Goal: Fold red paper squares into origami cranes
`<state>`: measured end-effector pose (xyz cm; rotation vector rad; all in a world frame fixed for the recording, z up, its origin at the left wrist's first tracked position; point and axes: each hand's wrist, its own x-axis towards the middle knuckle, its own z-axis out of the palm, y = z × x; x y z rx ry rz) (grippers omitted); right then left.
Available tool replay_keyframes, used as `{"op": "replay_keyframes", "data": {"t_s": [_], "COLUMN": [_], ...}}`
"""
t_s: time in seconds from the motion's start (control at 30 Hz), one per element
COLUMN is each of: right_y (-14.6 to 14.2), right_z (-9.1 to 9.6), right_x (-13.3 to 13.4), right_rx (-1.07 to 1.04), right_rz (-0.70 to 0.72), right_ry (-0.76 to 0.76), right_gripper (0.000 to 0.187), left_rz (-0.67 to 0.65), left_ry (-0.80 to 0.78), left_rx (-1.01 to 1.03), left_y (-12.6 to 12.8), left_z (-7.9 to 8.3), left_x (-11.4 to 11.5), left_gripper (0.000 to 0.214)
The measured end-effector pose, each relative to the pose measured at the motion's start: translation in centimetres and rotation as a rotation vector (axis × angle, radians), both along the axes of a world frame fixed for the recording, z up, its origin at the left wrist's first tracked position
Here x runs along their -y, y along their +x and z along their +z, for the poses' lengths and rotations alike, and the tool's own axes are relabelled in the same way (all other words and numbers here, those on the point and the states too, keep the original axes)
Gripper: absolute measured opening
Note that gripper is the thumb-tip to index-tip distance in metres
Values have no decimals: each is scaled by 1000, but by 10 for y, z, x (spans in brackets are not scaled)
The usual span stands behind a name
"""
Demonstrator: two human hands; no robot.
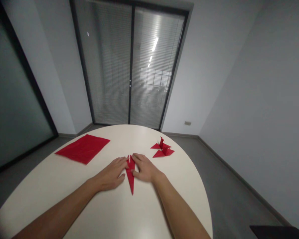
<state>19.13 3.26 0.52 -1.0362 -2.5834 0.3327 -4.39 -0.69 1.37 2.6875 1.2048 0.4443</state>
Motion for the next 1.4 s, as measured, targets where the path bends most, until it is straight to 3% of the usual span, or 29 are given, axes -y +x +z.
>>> {"op": "replay_keyframes", "data": {"t_s": [0.23, 0.37, 0.57, 0.83, 1.07, 1.23, 1.4], "right_y": [-2, -4, -4, 10, 11, 10, 11], "right_z": [18, 21, 10, 7, 21, 19, 17], "right_x": [9, 15, 22, 15, 13, 13, 13], "right_rx": [-27, 87, 194, 168, 17, -58, -58], "right_rz": [76, 34, -95, -46, 164, 144, 86], "right_ry": [43, 82, 38, -51, 106, 95, 42], "right_gripper": [40, 43, 54, 57, 48, 32, 32], "left_rz": [34, 28, 22, 21, -22, -47, -155], "left_ry": [16, 28, 9, 12, 113, 154, 139], "left_rx": [34, -13, -61, -101, -3, 48, 87], "left_y": [0, -1, -2, -4, -3, -5, -8], "left_z": [-3, -7, -10, -10, -12, -9, -6], "left_x": [-7, -8, -8, -8, -8, -8, -13], "left_gripper": [51, 51, 60, 55, 46, 36, 23]}}
